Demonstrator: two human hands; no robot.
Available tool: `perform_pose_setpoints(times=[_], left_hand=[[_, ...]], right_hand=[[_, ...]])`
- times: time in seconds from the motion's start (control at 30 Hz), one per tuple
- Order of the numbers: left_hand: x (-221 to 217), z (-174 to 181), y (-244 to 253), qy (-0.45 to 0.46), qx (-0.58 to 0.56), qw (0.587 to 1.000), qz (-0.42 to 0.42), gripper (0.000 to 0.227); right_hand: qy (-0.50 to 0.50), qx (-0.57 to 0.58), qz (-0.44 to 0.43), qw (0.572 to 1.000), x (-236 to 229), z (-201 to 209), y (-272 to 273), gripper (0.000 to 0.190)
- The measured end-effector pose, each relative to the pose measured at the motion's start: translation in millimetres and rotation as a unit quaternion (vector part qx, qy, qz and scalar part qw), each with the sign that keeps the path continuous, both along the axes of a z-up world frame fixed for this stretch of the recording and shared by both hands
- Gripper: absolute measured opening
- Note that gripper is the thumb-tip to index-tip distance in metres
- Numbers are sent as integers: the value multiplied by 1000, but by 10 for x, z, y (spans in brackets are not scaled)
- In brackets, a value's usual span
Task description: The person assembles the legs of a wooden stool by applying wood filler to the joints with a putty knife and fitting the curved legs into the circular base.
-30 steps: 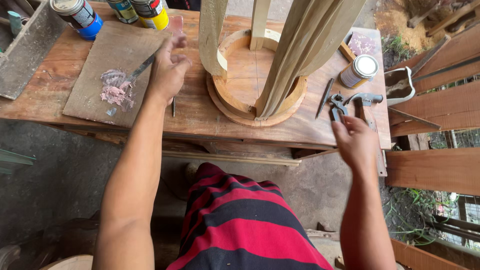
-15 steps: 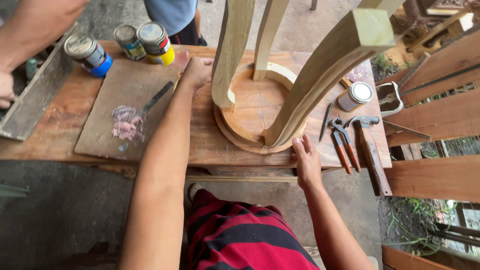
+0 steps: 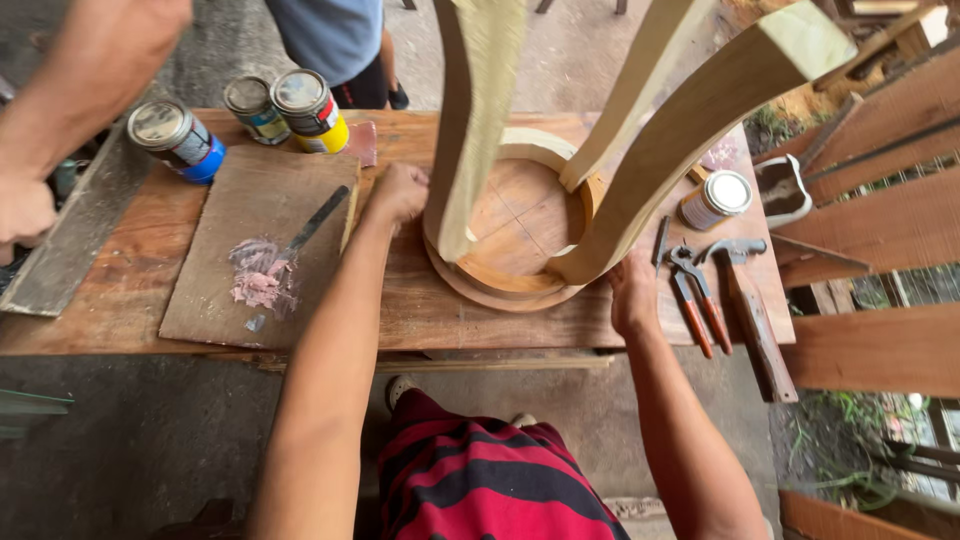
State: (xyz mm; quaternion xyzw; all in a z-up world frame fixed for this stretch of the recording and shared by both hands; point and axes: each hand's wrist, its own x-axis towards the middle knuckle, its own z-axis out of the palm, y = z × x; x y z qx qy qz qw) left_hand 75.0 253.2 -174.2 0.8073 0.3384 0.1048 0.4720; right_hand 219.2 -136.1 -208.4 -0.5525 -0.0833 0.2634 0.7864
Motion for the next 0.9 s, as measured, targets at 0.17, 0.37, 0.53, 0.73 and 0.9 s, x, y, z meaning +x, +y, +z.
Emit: perform_pose_setpoints(times=[0.17,0.37,0.53,0.73,0.9], left_hand=[[-532,264,-947,26,-41,983,178,34],[-799,102,-1740,-169,-204,934,239,30],[-803,177,-1795,-136,-210,937,245,31],[-818,143,-1733,-94,-147,963,207,34],[-816,103,-1720,-91,-101,970,202,40]], right_hand=[[-438,-381,100,808,951,-219,336,34],[-155,-25,175,972,1497,-84,825,42],[186,83,38,978,1366,117,604,79],[144,3,8,990,840,-186,228,75],[69,-57,16,996,298,-59,26,69]])
